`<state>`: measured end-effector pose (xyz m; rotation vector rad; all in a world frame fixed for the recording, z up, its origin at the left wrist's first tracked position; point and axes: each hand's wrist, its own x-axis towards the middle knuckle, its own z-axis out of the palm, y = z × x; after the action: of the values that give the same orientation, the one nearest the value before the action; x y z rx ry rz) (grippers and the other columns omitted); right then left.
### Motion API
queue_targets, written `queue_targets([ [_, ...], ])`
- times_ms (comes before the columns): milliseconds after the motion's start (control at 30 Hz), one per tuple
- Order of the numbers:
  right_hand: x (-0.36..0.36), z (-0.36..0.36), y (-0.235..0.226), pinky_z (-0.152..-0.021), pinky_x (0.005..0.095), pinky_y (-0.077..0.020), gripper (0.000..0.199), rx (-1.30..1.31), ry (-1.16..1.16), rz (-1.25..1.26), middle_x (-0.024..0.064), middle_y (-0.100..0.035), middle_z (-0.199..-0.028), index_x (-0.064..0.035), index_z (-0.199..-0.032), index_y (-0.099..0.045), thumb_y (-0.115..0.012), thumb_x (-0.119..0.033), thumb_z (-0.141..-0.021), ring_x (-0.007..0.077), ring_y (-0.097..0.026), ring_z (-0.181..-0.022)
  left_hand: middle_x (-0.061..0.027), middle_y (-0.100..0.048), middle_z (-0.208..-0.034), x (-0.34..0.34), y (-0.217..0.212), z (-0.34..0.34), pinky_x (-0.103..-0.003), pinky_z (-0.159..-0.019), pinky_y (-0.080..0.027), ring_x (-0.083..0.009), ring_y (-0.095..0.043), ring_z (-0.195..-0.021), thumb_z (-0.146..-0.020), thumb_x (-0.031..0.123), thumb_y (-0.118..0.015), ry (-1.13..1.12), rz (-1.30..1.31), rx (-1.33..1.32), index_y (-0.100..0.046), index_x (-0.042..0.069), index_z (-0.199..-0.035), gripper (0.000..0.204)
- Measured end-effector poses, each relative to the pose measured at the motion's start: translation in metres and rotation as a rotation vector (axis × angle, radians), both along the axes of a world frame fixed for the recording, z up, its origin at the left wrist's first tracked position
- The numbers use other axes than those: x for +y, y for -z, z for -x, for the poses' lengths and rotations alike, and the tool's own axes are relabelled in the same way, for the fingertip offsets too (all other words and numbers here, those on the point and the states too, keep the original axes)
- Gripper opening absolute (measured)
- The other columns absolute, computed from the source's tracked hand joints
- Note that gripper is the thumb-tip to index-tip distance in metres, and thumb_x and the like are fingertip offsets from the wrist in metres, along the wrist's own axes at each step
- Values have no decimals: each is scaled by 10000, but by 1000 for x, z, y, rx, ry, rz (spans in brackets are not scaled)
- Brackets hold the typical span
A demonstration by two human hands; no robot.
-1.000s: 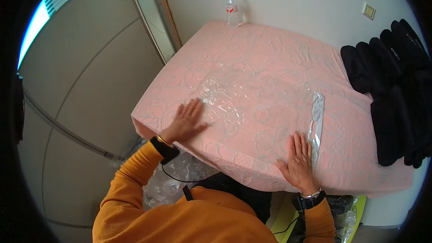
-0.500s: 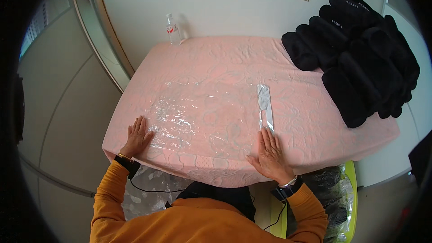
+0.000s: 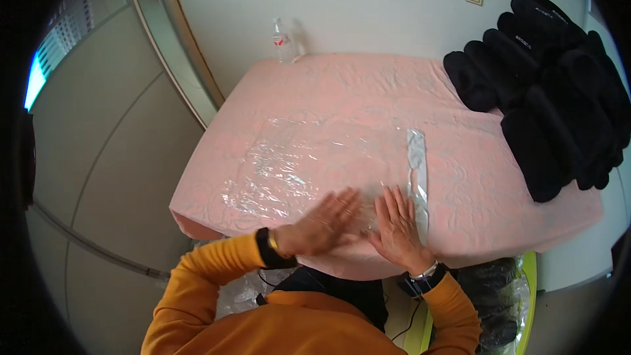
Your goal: The person prepares a plastic bag on a table, picks up a black pillow from a stack, and slides it into the bag. After smoothing the bagged pillow to press out the air, they place it into a green bin.
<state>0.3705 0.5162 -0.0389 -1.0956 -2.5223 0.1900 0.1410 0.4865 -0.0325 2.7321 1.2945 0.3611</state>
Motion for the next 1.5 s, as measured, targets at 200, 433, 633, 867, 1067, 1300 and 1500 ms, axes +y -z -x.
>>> queue_targets([
  [200,-8,-7,0,-1121,592,-128,747,-70,43,23,244,-241,-1507,-3,-1441,-311,-579,-413,-876,444,-175,-1407,-235,-180,-1539,16,6,62,-500,-1143,-162,-370,-191,-1431,-927,451,-527,-85,0,51,-199,-23,-1476,796],
  [433,-8,-5,5,-1125,591,-106,751,-83,34,29,238,-215,-1522,-36,-1457,-300,-546,-460,-889,433,-160,-1417,-226,-151,-1553,18,-1,200,-579,-1130,-94,-371,-127,-1446,-906,545,-481,-631,227,131,-183,-15,-1483,858],
  [633,-3,-17,-4,-1123,569,-153,747,-75,7,65,239,-221,-1518,-18,-1452,-294,-552,-442,-894,429,-176,-1413,-227,-172,-1544,17,-27,225,-573,-1119,-173,-381,-171,-1432,-921,554,-475,-791,377,218,-213,-7,-1476,831],
  [867,44,-50,-105,-1121,491,-242,676,-113,55,17,295,-299,-1455,62,-1392,-323,-555,-355,-913,442,-261,-1373,-261,-343,-1459,30,-127,238,-463,-1121,-274,-391,-312,-1367,-894,532,-571,-541,93,284,-373,-56,-1386,792],
  [1067,126,-17,-101,-1130,464,-250,630,-157,95,102,318,-319,-1434,105,-1369,-321,-517,-309,-937,439,-275,-1368,-291,-364,-1430,111,-137,112,-408,-1121,-293,-376,-356,-1342,-927,474,-554,-260,100,96,-355,-93,-1375,749],
  [1300,170,19,-32,-1128,505,-227,720,-189,-9,14,322,-305,-1437,126,-1370,-303,-509,-404,-929,456,-264,-1366,-287,-254,-1494,178,-36,-9,-454,-1144,-218,-405,-251,-1395,-927,576,-439,-85,146,59,-274,-88,-1424,845],
  [1500,181,-3,-2,-1147,547,-122,773,-255,72,170,271,-159,-1528,72,-1447,-212,-484,-438,-933,416,-115,-1433,-255,-154,-1541,186,8,-7,-496,-1154,-155,-384,-156,-1436,-932,578,-429,-85,256,0,-176,-50,-1470,865],
])
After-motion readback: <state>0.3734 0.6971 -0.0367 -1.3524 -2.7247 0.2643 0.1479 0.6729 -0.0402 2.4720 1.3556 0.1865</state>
